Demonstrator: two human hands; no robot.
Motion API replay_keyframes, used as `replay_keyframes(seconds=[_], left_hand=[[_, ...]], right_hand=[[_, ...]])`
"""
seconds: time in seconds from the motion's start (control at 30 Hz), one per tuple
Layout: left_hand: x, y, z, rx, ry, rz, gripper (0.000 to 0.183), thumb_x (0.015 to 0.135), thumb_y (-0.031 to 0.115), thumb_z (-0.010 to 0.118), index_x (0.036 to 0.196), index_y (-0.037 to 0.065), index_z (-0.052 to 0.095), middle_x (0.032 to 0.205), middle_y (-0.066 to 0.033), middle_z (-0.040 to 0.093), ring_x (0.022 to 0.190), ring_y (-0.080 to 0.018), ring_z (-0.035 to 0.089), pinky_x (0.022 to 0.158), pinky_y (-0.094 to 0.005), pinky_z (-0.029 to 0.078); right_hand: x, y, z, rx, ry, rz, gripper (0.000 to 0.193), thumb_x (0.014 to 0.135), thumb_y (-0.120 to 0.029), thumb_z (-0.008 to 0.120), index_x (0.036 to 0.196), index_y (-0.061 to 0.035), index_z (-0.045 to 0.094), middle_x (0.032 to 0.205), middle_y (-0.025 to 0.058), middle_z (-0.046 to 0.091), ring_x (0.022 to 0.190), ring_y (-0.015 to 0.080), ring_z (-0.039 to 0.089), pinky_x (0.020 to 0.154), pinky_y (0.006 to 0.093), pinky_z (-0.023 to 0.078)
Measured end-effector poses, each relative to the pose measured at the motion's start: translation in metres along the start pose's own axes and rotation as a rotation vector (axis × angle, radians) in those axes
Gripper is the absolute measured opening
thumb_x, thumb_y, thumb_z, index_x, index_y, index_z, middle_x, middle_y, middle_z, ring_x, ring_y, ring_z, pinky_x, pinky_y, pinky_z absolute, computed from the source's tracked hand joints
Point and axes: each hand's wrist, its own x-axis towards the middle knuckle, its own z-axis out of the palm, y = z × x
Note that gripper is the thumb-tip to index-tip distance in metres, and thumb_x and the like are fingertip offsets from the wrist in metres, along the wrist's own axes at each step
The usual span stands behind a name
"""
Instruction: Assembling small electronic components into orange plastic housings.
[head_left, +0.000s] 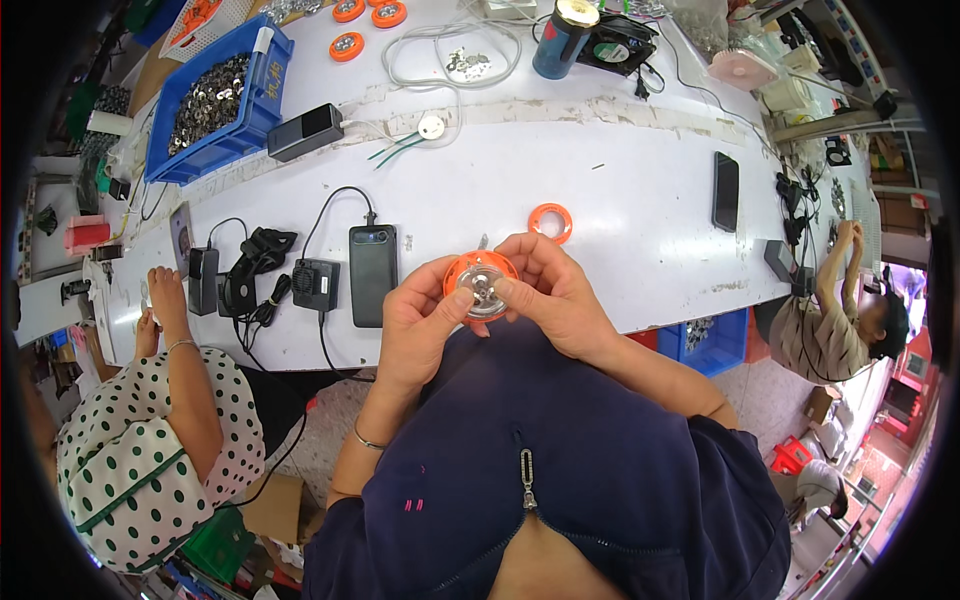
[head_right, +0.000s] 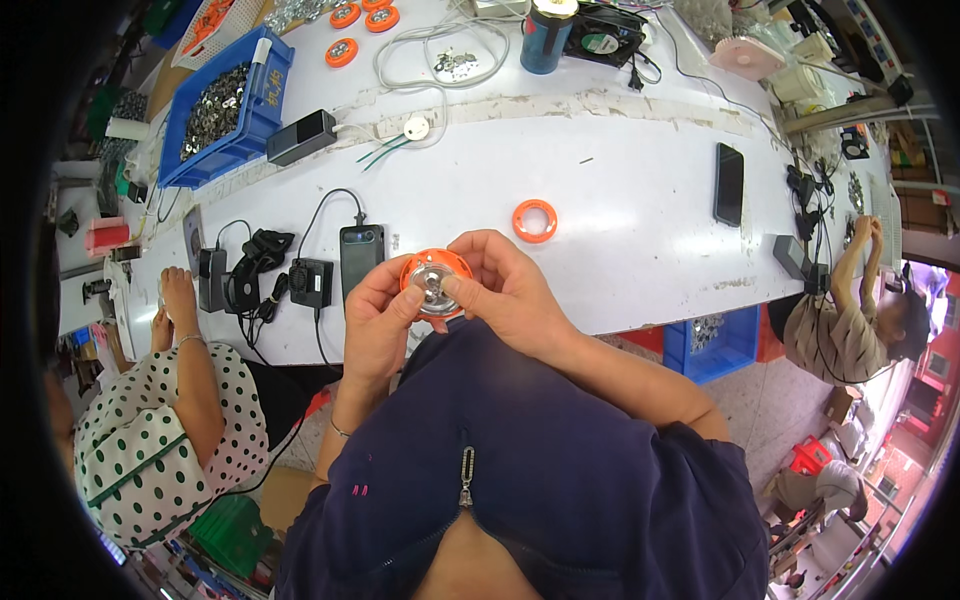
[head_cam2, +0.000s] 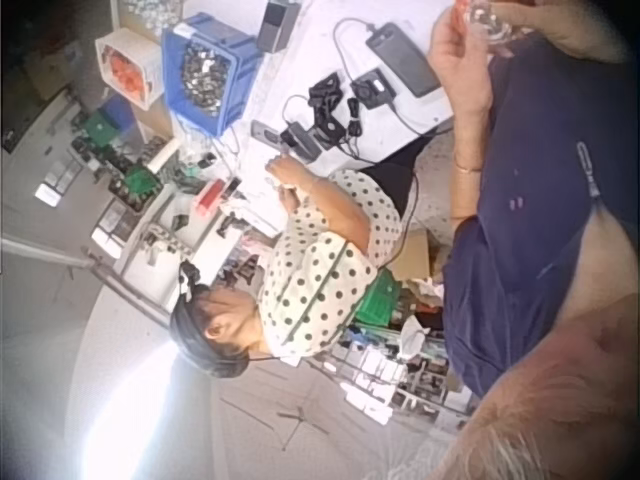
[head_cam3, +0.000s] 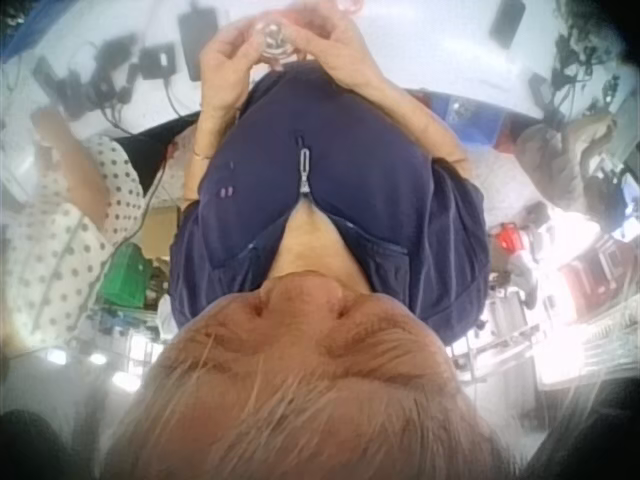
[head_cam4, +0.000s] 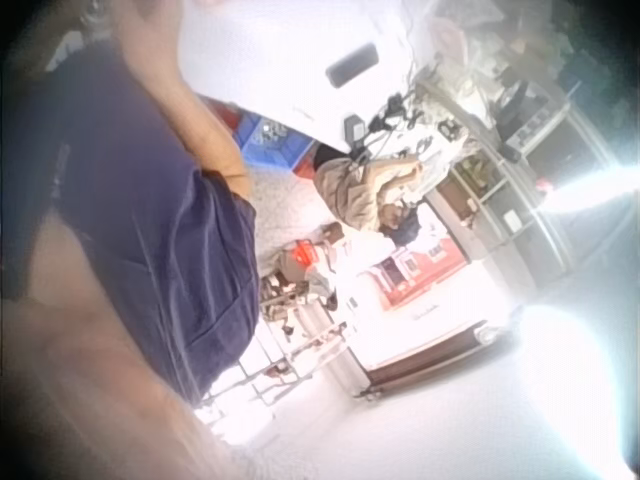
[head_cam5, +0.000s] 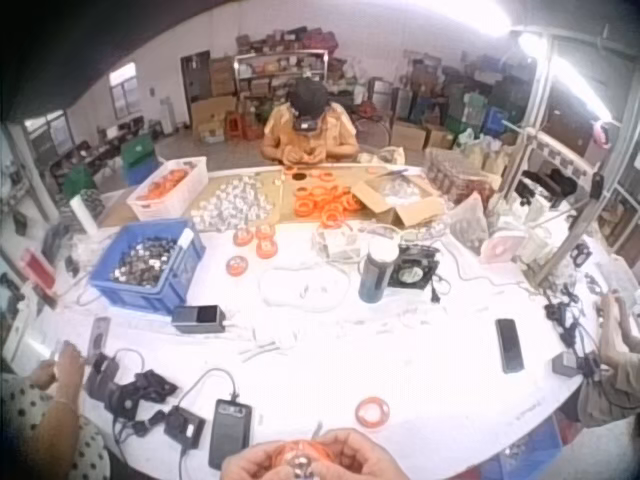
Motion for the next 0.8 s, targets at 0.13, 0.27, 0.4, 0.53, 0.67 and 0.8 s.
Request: replay_keyframes(seconds=[0.13, 0.27, 0.4, 0.53, 0.67, 0.8], left_hand=[[0.001, -0.001, 0.001, -0.02, 0.014, -0.003, 0.038, 0.092, 0.013, 0.06, 0.123, -0.007, 0.052, 0.107, -0.0131, 0.064, 0.086, -0.0153, 0.065, 0.062, -0.0269, 0.055], [0.0, -0.002, 0.003, -0.042, 0.02, -0.01, 0.038, 0.092, 0.014, 0.059, 0.123, -0.007, 0.051, 0.109, -0.0134, 0.064, 0.088, -0.0156, 0.064, 0.063, -0.0272, 0.055], [0.001, -0.005, 0.001, -0.035, 0.024, -0.016, 0.038, 0.093, 0.014, 0.059, 0.123, -0.007, 0.052, 0.108, -0.0132, 0.064, 0.087, -0.0156, 0.064, 0.064, -0.0275, 0.054], [0.002, -0.004, 0.002, -0.023, 0.026, -0.009, 0.036, 0.093, 0.013, 0.058, 0.122, -0.007, 0.053, 0.107, -0.0132, 0.064, 0.086, -0.0156, 0.064, 0.063, -0.0274, 0.054], [0.006, -0.003, -0.001, -0.023, 0.053, -0.03, 0.032, 0.091, 0.008, 0.056, 0.118, -0.008, 0.055, 0.103, -0.0138, 0.065, 0.081, -0.0159, 0.065, 0.06, -0.0274, 0.055], [0.012, -0.006, -0.004, -0.081, 0.095, -0.084, 0.024, 0.088, 0.005, 0.056, 0.108, -0.007, 0.057, 0.094, -0.0137, 0.065, 0.073, -0.0161, 0.065, 0.053, -0.0279, 0.056]], right_hand=[[0.002, -0.001, -0.001, -0.01, 0.022, 0.011, 0.029, 0.09, -0.017, 0.063, 0.112, -0.0044, 0.049, 0.099, 0.0025, 0.061, 0.08, 0.0043, 0.054, 0.063, 0.0195, 0.044], [0.003, 0.001, -0.003, 0.015, 0.034, 0.009, 0.028, 0.089, -0.017, 0.064, 0.11, -0.0057, 0.05, 0.095, 0.0006, 0.061, 0.076, 0.0028, 0.053, 0.06, 0.0182, 0.043], [0.006, 0.008, -0.003, 0.006, 0.054, 0.021, 0.027, 0.089, -0.017, 0.065, 0.11, -0.0058, 0.053, 0.095, 0.0021, 0.06, 0.076, 0.0055, 0.054, 0.06, 0.0202, 0.046], [0.008, 0.007, -0.004, -0.024, 0.037, 0.027, 0.027, 0.089, -0.018, 0.064, 0.109, -0.0056, 0.05, 0.094, 0.0019, 0.059, 0.076, 0.005, 0.053, 0.061, 0.02, 0.045], [0.015, 0.011, -0.006, 0.042, 0.016, 0.057, 0.028, 0.089, -0.017, 0.064, 0.109, -0.0046, 0.049, 0.096, 0.0031, 0.059, 0.079, 0.0061, 0.054, 0.063, 0.0211, 0.045], [0.021, 0.016, -0.008, 0.078, -0.011, 0.076, 0.029, 0.088, -0.016, 0.064, 0.109, -0.0026, 0.05, 0.098, 0.005, 0.059, 0.082, 0.0083, 0.056, 0.067, 0.0227, 0.047]])
